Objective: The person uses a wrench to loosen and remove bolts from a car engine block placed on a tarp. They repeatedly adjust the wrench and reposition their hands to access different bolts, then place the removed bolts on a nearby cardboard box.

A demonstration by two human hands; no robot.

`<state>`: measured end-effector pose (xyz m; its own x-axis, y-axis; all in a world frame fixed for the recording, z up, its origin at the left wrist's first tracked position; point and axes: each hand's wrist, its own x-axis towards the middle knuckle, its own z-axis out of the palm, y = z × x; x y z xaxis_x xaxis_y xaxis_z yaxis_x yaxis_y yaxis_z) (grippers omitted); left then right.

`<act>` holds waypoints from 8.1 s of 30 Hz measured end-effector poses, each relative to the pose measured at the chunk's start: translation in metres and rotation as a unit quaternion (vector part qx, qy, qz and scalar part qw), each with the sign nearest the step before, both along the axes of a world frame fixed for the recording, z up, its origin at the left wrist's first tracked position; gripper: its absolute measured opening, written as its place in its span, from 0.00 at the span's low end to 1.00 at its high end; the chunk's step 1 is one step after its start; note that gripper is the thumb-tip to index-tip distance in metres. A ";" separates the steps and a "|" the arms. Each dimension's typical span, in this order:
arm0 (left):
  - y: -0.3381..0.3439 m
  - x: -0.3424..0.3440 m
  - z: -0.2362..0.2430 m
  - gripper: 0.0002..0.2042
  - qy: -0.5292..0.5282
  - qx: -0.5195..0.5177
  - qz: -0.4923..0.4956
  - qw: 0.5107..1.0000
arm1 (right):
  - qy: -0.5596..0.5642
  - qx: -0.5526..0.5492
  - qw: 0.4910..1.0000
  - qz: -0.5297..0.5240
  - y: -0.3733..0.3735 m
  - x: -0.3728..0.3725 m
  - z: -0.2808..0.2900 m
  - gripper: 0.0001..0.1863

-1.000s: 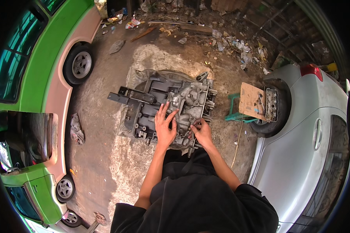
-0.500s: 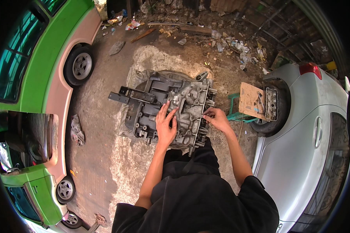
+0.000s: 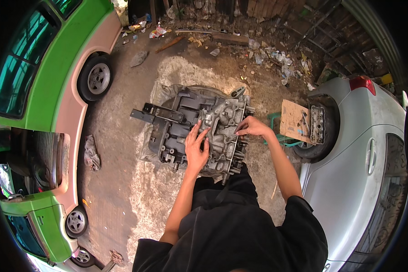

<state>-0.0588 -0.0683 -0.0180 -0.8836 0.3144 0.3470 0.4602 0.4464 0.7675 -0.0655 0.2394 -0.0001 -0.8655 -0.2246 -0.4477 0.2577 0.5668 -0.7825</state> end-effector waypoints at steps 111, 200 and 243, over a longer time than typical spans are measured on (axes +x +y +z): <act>0.001 -0.002 0.000 0.17 -0.005 0.004 0.007 1.000 | 0.054 -0.096 0.935 -0.338 -0.098 0.109 -0.013 0.13; 0.006 -0.001 0.002 0.16 -0.011 0.017 0.020 1.000 | -0.166 -0.161 0.968 -0.102 -0.062 0.056 -0.025 0.24; 0.005 -0.002 0.006 0.13 -0.030 0.040 0.015 0.999 | -0.181 -0.069 0.974 0.117 -0.011 0.009 -0.009 0.29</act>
